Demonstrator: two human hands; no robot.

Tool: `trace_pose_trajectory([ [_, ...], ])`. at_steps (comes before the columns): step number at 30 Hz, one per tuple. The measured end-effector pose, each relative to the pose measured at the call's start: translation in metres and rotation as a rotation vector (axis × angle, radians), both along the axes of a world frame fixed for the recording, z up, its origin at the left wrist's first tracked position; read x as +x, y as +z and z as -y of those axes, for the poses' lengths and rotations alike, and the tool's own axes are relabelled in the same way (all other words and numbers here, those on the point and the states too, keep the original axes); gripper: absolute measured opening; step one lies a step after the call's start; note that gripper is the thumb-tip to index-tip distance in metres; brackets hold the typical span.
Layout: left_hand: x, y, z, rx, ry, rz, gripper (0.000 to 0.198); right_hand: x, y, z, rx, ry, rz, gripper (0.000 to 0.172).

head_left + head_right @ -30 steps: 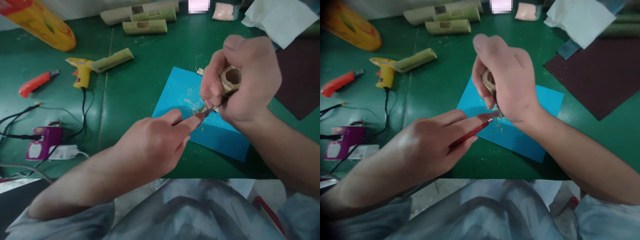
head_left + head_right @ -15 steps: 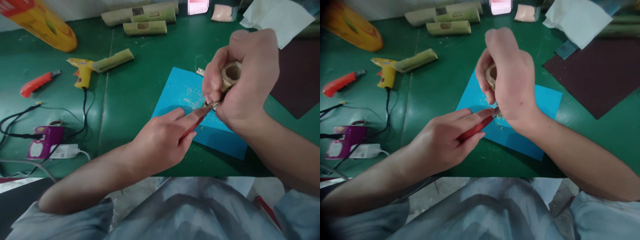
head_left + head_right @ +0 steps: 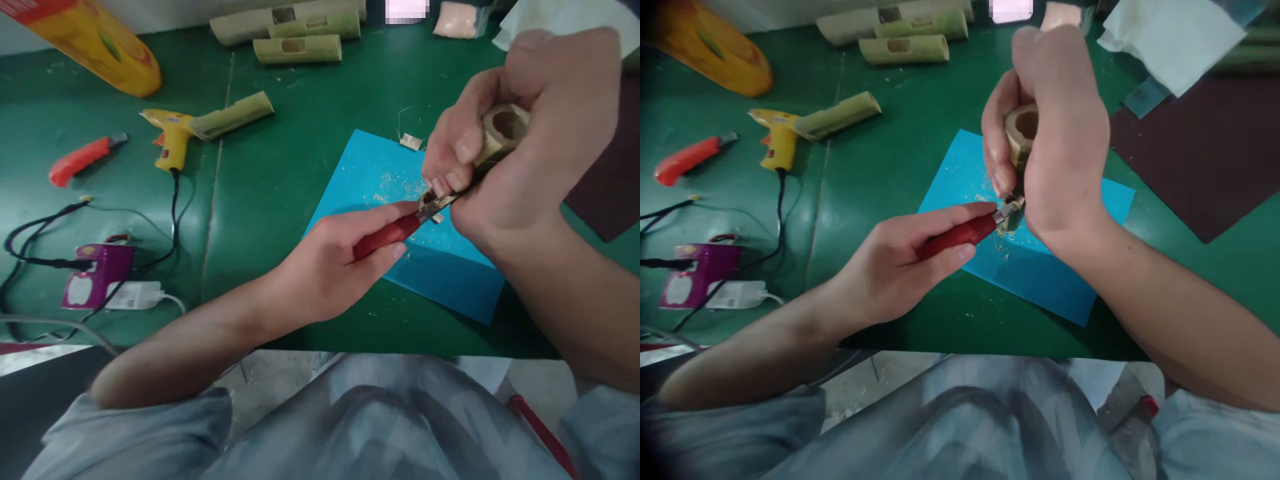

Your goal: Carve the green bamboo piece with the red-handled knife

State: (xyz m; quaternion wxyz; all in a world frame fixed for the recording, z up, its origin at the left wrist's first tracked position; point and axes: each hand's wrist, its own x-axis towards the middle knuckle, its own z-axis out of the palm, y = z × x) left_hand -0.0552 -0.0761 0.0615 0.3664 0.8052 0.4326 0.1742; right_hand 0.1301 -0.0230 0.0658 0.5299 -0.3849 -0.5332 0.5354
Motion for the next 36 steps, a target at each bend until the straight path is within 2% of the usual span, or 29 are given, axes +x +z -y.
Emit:
trace_pose_trajectory([
  [4,-0.003,0.010,0.000,0.119,-0.014,-0.141,0.046,0.003,-0.004,-0.002,0.144,-0.056,-0.089,0.051],
  [8,-0.004,0.022,0.001,0.220,-0.045,-0.344,0.046,0.002,-0.003,-0.003,0.107,-0.057,-0.095,0.053],
  [11,-0.004,0.029,0.000,0.248,-0.078,-0.419,0.046,0.000,-0.002,-0.002,0.110,-0.087,-0.065,0.052],
  [12,-0.004,0.030,0.000,0.248,-0.092,-0.429,0.047,0.000,-0.003,-0.001,0.138,-0.110,-0.082,0.053],
  [14,-0.005,0.032,0.001,0.239,-0.123,-0.434,0.047,0.001,-0.004,0.001,0.174,-0.021,-0.056,0.055],
  [16,-0.006,0.033,0.002,0.224,-0.146,-0.430,0.046,0.003,-0.005,0.003,0.192,-0.001,-0.027,0.057],
  [21,-0.006,0.033,0.006,0.209,-0.157,-0.408,0.046,0.003,-0.005,0.006,0.206,-0.034,0.030,0.059],
  [26,0.000,0.029,0.008,0.167,-0.150,-0.361,0.050,-0.002,-0.003,0.007,0.140,-0.062,-0.007,0.057],
  [30,0.002,0.026,0.006,0.154,-0.144,-0.309,0.049,-0.002,-0.001,0.007,0.106,-0.028,0.021,0.060],
  [33,-0.004,0.033,0.001,0.178,-0.140,-0.309,0.042,0.001,0.001,0.009,0.148,0.019,0.037,0.061],
  [36,-0.014,0.043,-0.002,0.268,-0.103,-0.396,0.035,0.003,0.001,0.010,0.182,0.039,0.047,0.060],
])
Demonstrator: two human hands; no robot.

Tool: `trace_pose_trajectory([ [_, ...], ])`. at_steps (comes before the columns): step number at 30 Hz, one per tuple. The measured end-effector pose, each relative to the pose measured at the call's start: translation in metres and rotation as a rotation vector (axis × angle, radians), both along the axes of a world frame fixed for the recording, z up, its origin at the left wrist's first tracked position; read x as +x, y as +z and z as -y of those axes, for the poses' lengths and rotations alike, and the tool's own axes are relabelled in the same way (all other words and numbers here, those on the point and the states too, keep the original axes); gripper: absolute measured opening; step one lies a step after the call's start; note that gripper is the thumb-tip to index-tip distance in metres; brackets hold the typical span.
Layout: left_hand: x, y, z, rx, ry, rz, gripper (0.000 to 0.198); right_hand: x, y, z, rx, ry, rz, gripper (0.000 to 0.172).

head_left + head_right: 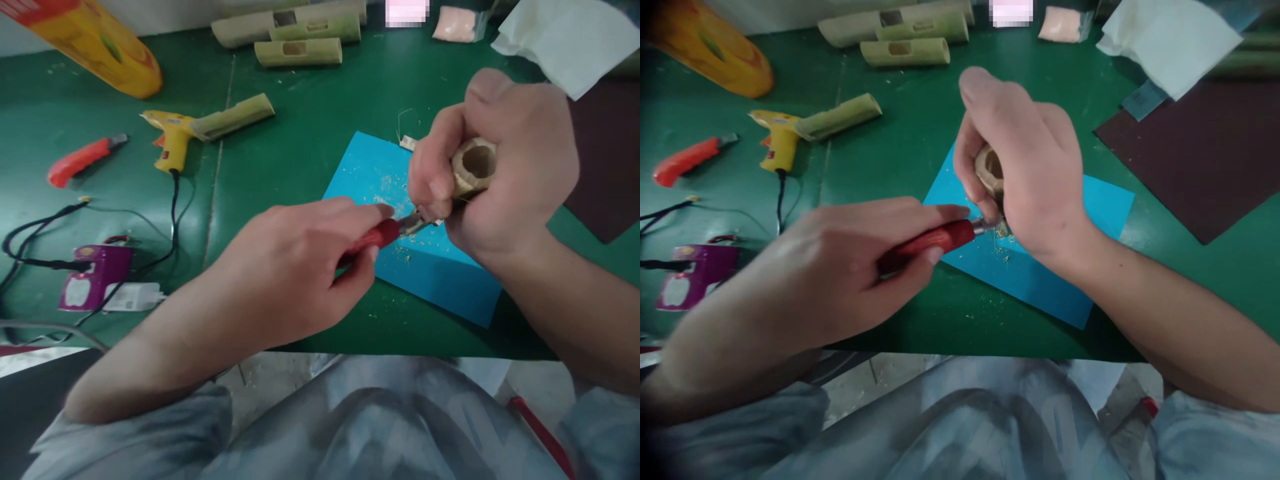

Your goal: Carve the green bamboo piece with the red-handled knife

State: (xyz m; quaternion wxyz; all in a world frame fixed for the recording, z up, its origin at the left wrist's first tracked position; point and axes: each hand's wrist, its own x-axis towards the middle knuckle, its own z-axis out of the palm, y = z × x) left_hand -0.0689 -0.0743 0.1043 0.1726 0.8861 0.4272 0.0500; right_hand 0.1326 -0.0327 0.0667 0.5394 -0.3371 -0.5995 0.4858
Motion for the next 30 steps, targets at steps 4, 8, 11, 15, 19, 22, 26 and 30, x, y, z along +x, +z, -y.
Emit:
trace_pose_trajectory([
  [4,-0.006,0.007,0.006,0.106,0.031,-0.076,0.030,-0.004,-0.001,0.002,0.011,-0.031,-0.050,0.058],
  [8,-0.001,0.007,0.015,0.160,0.045,-0.124,0.027,-0.010,-0.001,0.005,-0.082,-0.180,-0.082,0.057],
  [11,0.004,0.004,0.019,0.197,0.091,-0.185,0.033,-0.009,-0.003,0.005,-0.010,-0.157,-0.012,0.054],
  [15,0.006,-0.002,0.020,0.269,0.029,-0.264,0.041,-0.006,-0.007,0.004,0.019,-0.191,-0.067,0.051],
  [19,0.006,-0.002,0.021,0.394,-0.008,-0.304,0.042,-0.008,-0.005,0.005,0.029,-0.189,-0.108,0.048],
  [22,0.007,-0.001,0.020,0.357,0.022,-0.324,0.046,-0.009,-0.005,0.007,0.027,-0.267,-0.069,0.043],
  [26,0.007,0.002,0.017,0.233,0.057,-0.258,0.048,-0.009,-0.008,0.007,0.033,-0.291,-0.027,0.036],
  [30,0.004,0.004,0.014,0.185,0.091,-0.201,0.050,-0.011,-0.007,0.005,0.021,-0.311,-0.081,0.032],
])
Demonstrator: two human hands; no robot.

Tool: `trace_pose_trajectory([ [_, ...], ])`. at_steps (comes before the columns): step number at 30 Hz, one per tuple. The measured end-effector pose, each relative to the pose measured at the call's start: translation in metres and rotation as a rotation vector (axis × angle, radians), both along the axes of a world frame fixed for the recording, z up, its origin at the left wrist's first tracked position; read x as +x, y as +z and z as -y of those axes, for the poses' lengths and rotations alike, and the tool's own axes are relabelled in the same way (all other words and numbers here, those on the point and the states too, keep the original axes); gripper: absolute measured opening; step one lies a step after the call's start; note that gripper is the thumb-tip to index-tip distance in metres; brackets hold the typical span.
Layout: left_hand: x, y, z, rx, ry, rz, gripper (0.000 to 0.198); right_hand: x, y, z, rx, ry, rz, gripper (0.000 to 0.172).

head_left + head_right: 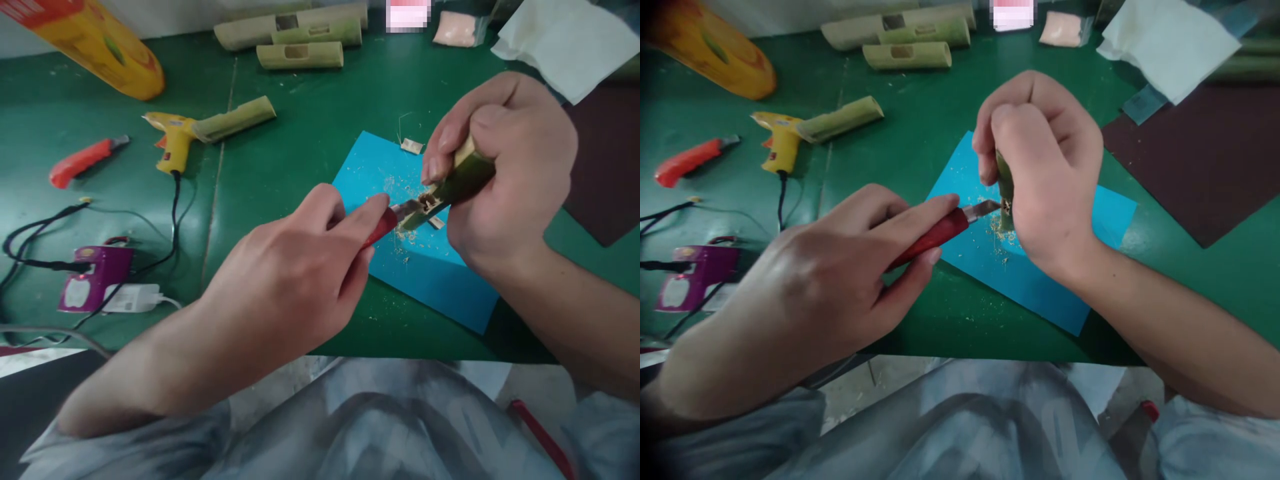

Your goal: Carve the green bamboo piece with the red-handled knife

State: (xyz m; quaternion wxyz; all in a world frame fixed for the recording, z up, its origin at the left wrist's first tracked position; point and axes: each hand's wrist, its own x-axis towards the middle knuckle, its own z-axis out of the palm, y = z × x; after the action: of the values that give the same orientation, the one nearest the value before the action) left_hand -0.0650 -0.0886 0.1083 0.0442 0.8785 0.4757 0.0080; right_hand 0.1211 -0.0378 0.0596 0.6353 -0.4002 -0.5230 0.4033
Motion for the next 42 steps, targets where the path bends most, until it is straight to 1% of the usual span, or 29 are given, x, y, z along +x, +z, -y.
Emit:
trace_pose_trajectory([
  [2,0.000,-0.001,-0.003,-0.038,0.013,0.024,0.049,-0.003,0.003,0.000,0.012,-0.056,-0.038,0.031],
  [3,0.000,-0.003,-0.004,-0.056,0.009,0.035,0.048,-0.003,0.004,0.001,0.011,-0.031,-0.035,0.030],
  [4,0.001,-0.004,-0.006,-0.074,0.000,0.044,0.048,-0.004,0.004,0.001,0.023,-0.097,-0.076,0.029],
  [5,0.002,-0.006,-0.007,-0.094,-0.012,0.051,0.048,-0.003,0.005,0.002,0.014,-0.107,-0.071,0.026],
  [6,0.003,-0.008,-0.009,-0.117,-0.021,0.056,0.049,-0.002,0.005,0.004,0.015,-0.031,-0.028,0.021],
  [8,0.003,-0.010,-0.009,-0.165,-0.039,0.067,0.051,-0.001,0.006,0.007,0.016,0.028,-0.011,0.021],
  [10,0.003,-0.011,-0.008,-0.193,-0.041,0.078,0.052,0.000,0.008,0.009,-0.023,0.014,-0.006,0.023],
  [12,0.003,-0.011,-0.006,-0.186,-0.031,0.074,0.051,-0.003,0.012,0.010,-0.045,0.019,0.038,0.028],
  [16,0.006,-0.014,-0.003,-0.164,-0.004,-0.015,0.053,-0.007,0.018,0.003,-0.014,0.076,0.107,0.037],
  [17,0.008,-0.015,-0.003,-0.159,0.001,-0.035,0.054,-0.007,0.018,0.000,-0.001,0.059,0.088,0.038],
  [18,0.010,-0.017,-0.003,-0.151,0.006,-0.051,0.055,-0.006,0.018,-0.001,-0.003,0.089,0.100,0.038],
  [22,0.015,-0.023,-0.003,-0.115,0.004,-0.088,0.058,-0.007,0.018,-0.004,0.006,0.128,0.101,0.040],
  [23,0.016,-0.023,-0.003,-0.111,0.003,-0.090,0.058,-0.009,0.018,-0.004,-0.001,0.124,0.094,0.041],
  [24,0.016,-0.023,-0.004,-0.112,0.001,-0.088,0.058,-0.012,0.019,-0.003,-0.003,0.087,0.069,0.042],
  [25,0.016,-0.024,-0.005,-0.118,0.000,-0.085,0.058,-0.015,0.019,-0.003,-0.034,0.093,0.081,0.043],
  [26,0.016,-0.024,-0.007,-0.128,0.001,-0.081,0.058,-0.017,0.020,-0.003,-0.025,-0.010,0.036,0.046],
  [27,0.015,-0.024,-0.008,-0.136,0.001,-0.076,0.058,-0.017,0.020,-0.003,-0.035,-0.050,0.025,0.046],
  [28,0.015,-0.025,-0.010,-0.144,0.000,-0.071,0.057,-0.016,0.019,-0.003,-0.046,-0.051,0.029,0.046],
  [29,0.014,-0.026,-0.011,-0.151,-0.001,-0.067,0.057,-0.014,0.019,-0.004,-0.058,-0.013,0.037,0.045],
  [30,0.014,-0.027,-0.013,-0.158,-0.001,-0.063,0.057,-0.010,0.018,-0.005,-0.042,0.062,0.043,0.042],
  [31,0.014,-0.029,-0.014,-0.162,-0.001,-0.056,0.057,-0.006,0.017,-0.006,-0.086,0.214,0.100,0.038],
  [32,0.013,-0.031,-0.015,-0.167,-0.001,-0.049,0.056,-0.002,0.016,-0.007,-0.111,0.248,0.104,0.035],
  [34,0.012,-0.034,-0.017,-0.171,0.004,-0.032,0.055,0.002,0.016,-0.011,-0.178,0.242,0.104,0.024],
  [37,0.010,-0.035,-0.019,-0.178,0.001,0.011,0.054,0.001,0.017,-0.016,-0.221,0.224,0.086,0.018],
  [42,0.002,-0.026,-0.017,-0.186,-0.029,0.100,0.049,0.000,0.017,-0.018,-0.208,0.230,0.096,0.015],
])
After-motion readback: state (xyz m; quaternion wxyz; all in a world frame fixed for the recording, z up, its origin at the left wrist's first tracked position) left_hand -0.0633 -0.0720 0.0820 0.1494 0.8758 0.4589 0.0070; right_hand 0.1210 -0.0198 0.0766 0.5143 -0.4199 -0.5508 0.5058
